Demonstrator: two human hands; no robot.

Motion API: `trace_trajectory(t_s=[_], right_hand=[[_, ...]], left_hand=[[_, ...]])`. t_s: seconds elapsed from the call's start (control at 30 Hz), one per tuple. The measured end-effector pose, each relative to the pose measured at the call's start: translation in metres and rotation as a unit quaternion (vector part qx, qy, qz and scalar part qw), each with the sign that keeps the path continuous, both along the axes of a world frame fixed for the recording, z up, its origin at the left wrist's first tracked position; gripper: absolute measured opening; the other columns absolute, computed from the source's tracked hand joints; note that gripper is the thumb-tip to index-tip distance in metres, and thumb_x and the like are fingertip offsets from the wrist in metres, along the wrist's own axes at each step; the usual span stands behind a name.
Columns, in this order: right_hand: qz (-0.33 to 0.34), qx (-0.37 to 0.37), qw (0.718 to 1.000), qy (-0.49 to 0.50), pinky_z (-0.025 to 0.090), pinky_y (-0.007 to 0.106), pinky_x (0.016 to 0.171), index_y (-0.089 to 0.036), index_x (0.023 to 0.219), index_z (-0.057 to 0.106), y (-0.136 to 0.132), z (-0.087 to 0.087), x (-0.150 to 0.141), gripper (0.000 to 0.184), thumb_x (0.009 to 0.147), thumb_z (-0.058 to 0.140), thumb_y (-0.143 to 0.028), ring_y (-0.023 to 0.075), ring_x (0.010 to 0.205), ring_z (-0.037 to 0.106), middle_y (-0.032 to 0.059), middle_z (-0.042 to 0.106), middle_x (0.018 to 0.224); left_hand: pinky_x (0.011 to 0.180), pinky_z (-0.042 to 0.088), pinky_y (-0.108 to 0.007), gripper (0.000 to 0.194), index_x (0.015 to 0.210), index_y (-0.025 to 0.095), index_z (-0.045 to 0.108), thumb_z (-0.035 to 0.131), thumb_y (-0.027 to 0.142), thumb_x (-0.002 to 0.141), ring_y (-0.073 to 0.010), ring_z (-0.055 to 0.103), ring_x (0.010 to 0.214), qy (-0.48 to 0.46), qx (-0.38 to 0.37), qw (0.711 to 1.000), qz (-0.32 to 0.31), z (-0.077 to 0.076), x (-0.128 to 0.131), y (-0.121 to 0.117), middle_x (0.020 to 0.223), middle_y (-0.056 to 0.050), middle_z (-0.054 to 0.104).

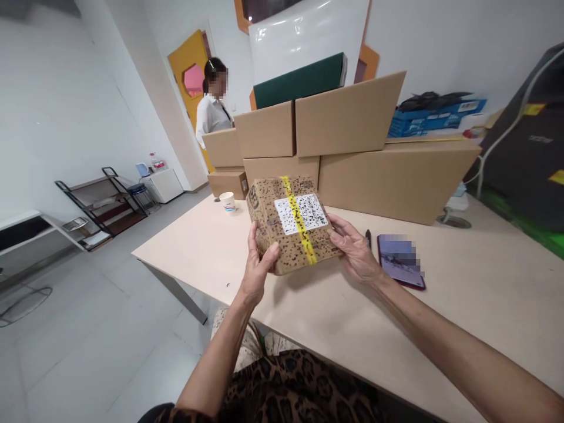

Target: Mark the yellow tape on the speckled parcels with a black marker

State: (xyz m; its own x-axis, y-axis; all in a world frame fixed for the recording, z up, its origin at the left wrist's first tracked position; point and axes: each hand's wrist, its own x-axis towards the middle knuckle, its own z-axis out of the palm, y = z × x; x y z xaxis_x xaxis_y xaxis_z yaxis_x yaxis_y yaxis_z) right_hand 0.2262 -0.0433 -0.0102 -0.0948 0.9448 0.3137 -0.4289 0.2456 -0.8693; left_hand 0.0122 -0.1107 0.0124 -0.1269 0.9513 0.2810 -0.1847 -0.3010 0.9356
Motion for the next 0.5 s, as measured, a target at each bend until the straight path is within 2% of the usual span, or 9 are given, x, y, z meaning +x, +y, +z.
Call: trace_trajectory(t_s=[0.07,0.17,0.27,0.37,0.43,0.5], right_hand=[[0.013,0.016,1.0,-0.011,0.045,0.042,0.113,-0.034,0.118,0.071,-0.002,0.003,-0.001,0.052,0.07,0.087,-0.045,0.0247,0.134,0.058,0.0006,0.069,0.137],[0.024,0.017,0.999,-0.013,0.042,0.044,0.115,-0.033,0.121,0.069,-0.005,0.014,-0.002,0.057,0.069,0.087,-0.048,0.0263,0.138,0.054,0.0021,0.066,0.141],[0.062,-0.002,0.998,-0.017,0.047,0.047,0.11,-0.034,0.128,0.065,-0.01,0.028,0.003,0.068,0.066,0.085,-0.056,0.0303,0.137,0.055,0.0039,0.065,0.142],[0.116,0.015,0.991,-0.068,0.05,0.049,0.106,-0.033,0.14,0.056,-0.012,0.036,0.014,0.081,0.066,0.086,-0.051,0.0333,0.131,0.059,0.0066,0.066,0.14],[0.099,0.068,0.985,-0.123,0.048,0.05,0.108,-0.033,0.147,0.049,-0.012,0.035,0.021,0.09,0.066,0.088,-0.044,0.0339,0.131,0.058,0.0081,0.062,0.144],[0.033,0.149,0.969,-0.193,0.044,0.051,0.113,-0.033,0.151,0.044,-0.011,0.032,0.027,0.1,0.062,0.091,-0.036,0.0353,0.134,0.054,0.0092,0.055,0.15]], left_hand=[[0.121,0.036,-0.051,0.104,0.16,0.036,0.017,0.081,0.047,0.077,-0.0336,0.039,0.149,-0.036,-0.029,0.999,-0.006,0.001,-0.004,0.002,0.164,-0.008,0.037],[0.116,0.043,-0.053,0.11,0.158,0.033,0.021,0.084,0.04,0.068,-0.0369,0.046,0.144,-0.079,-0.036,0.996,-0.017,-0.004,-0.006,0.0,0.159,-0.01,0.046],[0.122,0.037,-0.049,0.105,0.155,0.029,0.033,0.084,0.039,0.064,-0.0363,0.038,0.15,-0.081,0.002,0.995,-0.06,-0.012,-0.007,-0.005,0.155,-0.009,0.051],[0.124,0.033,-0.047,0.094,0.15,0.028,0.044,0.085,0.035,0.066,-0.0353,0.038,0.15,-0.046,0.022,0.994,-0.102,-0.016,-0.008,-0.007,0.152,-0.008,0.055],[0.122,0.035,-0.048,0.082,0.145,0.027,0.051,0.084,0.039,0.07,-0.0354,0.043,0.147,-0.038,0.023,0.992,-0.12,-0.014,-0.01,-0.006,0.15,-0.008,0.057],[0.118,0.039,-0.049,0.074,0.136,0.028,0.059,0.083,0.053,0.071,-0.0353,0.044,0.145,-0.06,0.028,0.991,-0.115,-0.009,-0.011,-0.004,0.148,-0.008,0.058]])
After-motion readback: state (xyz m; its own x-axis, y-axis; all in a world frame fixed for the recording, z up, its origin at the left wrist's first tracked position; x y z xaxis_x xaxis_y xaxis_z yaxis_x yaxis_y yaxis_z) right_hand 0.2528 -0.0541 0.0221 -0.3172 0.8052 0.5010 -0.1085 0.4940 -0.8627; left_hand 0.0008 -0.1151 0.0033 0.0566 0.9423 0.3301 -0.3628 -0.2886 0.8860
